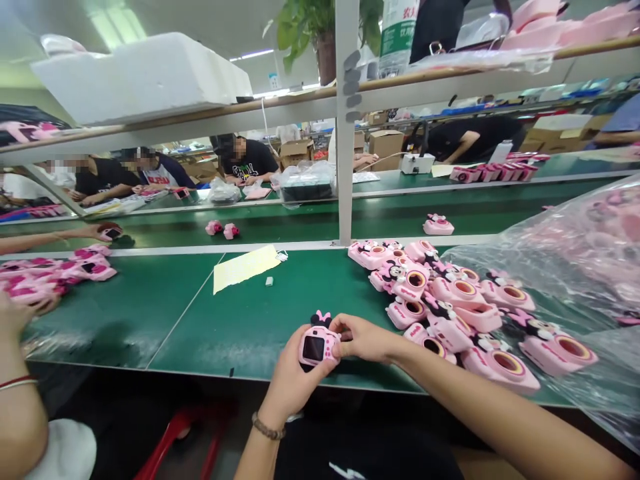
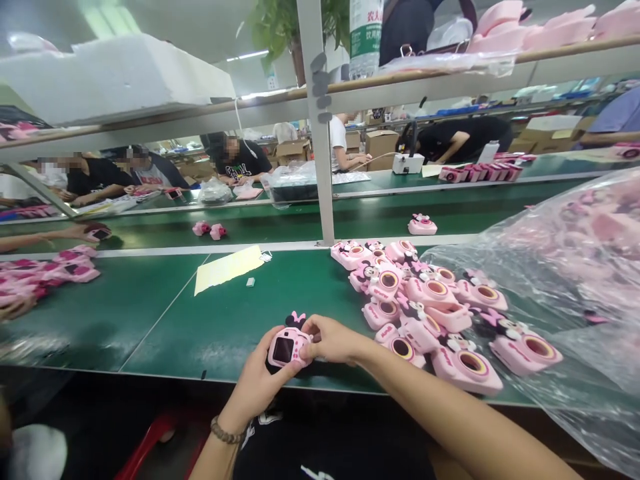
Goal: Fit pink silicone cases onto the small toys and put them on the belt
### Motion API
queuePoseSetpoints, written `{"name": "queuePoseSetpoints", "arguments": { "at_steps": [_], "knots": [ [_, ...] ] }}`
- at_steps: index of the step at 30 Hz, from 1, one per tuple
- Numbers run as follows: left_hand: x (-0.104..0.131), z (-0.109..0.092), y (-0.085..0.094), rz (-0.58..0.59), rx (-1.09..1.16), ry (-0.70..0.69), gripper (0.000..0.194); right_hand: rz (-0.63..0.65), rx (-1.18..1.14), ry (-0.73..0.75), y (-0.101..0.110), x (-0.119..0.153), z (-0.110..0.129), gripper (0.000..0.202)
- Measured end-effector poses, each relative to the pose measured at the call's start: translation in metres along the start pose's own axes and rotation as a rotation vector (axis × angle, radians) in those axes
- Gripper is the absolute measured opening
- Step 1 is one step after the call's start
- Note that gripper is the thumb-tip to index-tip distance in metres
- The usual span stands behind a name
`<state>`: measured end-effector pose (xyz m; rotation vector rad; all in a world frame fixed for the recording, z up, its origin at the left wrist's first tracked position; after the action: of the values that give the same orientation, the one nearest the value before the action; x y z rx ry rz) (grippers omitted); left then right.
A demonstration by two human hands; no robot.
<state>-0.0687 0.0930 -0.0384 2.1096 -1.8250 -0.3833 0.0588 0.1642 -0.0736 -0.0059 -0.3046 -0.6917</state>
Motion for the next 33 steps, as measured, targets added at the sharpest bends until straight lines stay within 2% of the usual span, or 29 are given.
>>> {"name": "queuePoseSetpoints", "arguments": {
  "at_steps": [7, 14, 20, 24, 27, 30, 33],
  "knots": [
    [0.005, -0.003, -0.006, -0.01, -0.172, 0.026, 0.076, -0.063, -0.11, -0.041, 0.004, 0.003, -0.007, 0.039],
    [0.007, -0.018, -0.014, -0.029, -0.224, -0.067, 0.066, -0.076, -0.171, -0.03, 0.003, 0.005, -0.01, 0.034],
    [0.003, -0.019, -0.02, -0.039, -0.243, -0.127, 0.059, -0.144, -0.218, -0.026, 0.007, 0.003, -0.021, 0.03],
    [0.002, -0.012, -0.019, 0.028, -0.231, -0.135, 0.071, -0.177, -0.28, -0.005, 0.009, 0.001, -0.023, 0.035],
    [0.005, -0.015, -0.009, 0.034, -0.241, -0.17, 0.066, -0.181, -0.327, 0.002, 0.012, 0.007, -0.018, 0.04],
    [0.01, -0.021, 0.001, -0.029, -0.187, -0.161, 0.057, -0.135, -0.493, 0.053, 0.012, 0.02, -0.005, 0.042],
    [0.013, -0.034, -0.003, -0.094, -0.055, -0.17, 0.063, -0.036, -0.803, 0.121, -0.002, 0.034, 0.012, 0.044]
  ]
}}
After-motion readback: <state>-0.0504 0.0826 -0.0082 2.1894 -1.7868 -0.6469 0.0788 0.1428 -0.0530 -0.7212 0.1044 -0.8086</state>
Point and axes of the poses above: each hand's wrist, its own x-axis away from the middle knuckle, its own y-axis out of the back of the hand, z = x × y, the point moved 9 cm from there along -x, towards the middle knuckle, and after that the axes turned 6 degrees about x, right-handed, at the moved point
